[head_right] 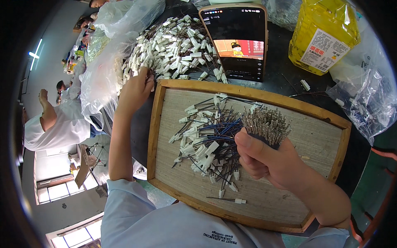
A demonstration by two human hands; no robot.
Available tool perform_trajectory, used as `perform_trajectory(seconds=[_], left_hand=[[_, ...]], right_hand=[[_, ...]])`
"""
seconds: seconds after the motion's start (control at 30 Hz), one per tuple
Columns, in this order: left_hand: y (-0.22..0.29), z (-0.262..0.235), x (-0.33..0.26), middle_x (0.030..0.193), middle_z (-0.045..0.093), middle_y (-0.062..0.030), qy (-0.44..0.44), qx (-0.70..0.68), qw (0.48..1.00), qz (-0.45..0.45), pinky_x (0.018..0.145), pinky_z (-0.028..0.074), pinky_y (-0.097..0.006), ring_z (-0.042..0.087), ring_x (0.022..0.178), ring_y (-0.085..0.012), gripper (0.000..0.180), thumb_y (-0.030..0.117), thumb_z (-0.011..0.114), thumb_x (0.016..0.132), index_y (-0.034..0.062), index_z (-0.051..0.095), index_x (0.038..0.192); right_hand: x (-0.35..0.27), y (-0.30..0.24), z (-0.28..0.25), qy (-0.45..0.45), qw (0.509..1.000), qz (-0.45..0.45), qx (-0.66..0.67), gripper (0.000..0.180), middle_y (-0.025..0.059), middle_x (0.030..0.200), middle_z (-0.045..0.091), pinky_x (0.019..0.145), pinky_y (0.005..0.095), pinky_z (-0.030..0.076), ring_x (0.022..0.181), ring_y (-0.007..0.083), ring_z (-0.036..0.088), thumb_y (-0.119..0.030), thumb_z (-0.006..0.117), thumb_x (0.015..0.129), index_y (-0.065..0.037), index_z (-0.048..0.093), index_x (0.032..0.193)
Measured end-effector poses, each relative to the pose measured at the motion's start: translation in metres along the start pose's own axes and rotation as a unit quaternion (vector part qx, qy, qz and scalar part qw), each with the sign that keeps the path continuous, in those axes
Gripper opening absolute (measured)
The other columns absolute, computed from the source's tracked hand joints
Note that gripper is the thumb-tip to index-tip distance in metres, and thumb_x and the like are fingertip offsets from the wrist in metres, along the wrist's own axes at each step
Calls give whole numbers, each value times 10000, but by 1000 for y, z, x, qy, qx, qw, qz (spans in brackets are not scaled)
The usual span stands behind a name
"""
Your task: The person assembles small electronic wire harnesses by hand, inserting wires into plastic connectors.
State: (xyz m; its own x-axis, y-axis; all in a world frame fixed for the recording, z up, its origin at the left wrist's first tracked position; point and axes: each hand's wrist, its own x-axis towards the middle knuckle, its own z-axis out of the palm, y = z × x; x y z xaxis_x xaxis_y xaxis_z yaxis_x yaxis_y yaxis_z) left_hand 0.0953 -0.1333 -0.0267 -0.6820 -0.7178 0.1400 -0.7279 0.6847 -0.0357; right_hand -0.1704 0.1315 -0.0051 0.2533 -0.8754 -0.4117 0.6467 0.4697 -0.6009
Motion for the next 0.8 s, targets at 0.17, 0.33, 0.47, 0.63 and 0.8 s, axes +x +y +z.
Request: perform_trajectory(seconds=[0.17,0.33,0.47,0.63,0.8], left_hand=[[24,18,-12,740,595,-145,32,94,994,-52,521,486,-450,609,588,-346,165,234,526,873,77,486,907],[17,26,-23,752,564,-123,139,75,986,-57,491,483,-419,611,560,-313,174,218,513,882,47,494,902],[-1,26,-22,671,535,-99,180,-230,952,-93,406,432,-341,551,459,-233,195,241,478,915,53,487,864],[-20,4,-20,679,479,-24,-60,-898,387,-199,385,324,-206,411,458,-89,203,254,391,969,94,481,883],[0,-17,-8,899,571,-71,26,-898,316,-304,423,405,-208,469,564,-104,195,261,419,974,106,527,1021]], right_hand=[[1,2,-2,3,1000,2,9,354,-56,489,305,387,247,165,400,61,271,-315,589,899,-96,463,650],[1,1,0,-2,1000,1,0,358,-54,486,298,385,246,166,399,61,266,-317,576,905,-94,460,650],[1,2,1,-6,1000,-3,4,356,-53,487,297,383,246,169,398,62,267,-312,570,908,-91,460,652],[0,2,2,-5,1000,-7,1,348,-52,482,293,383,246,172,397,64,267,-302,567,910,-89,460,655],[0,1,1,-3,1000,-6,3,344,-49,486,302,384,245,174,396,66,268,-294,569,908,-88,461,655]])
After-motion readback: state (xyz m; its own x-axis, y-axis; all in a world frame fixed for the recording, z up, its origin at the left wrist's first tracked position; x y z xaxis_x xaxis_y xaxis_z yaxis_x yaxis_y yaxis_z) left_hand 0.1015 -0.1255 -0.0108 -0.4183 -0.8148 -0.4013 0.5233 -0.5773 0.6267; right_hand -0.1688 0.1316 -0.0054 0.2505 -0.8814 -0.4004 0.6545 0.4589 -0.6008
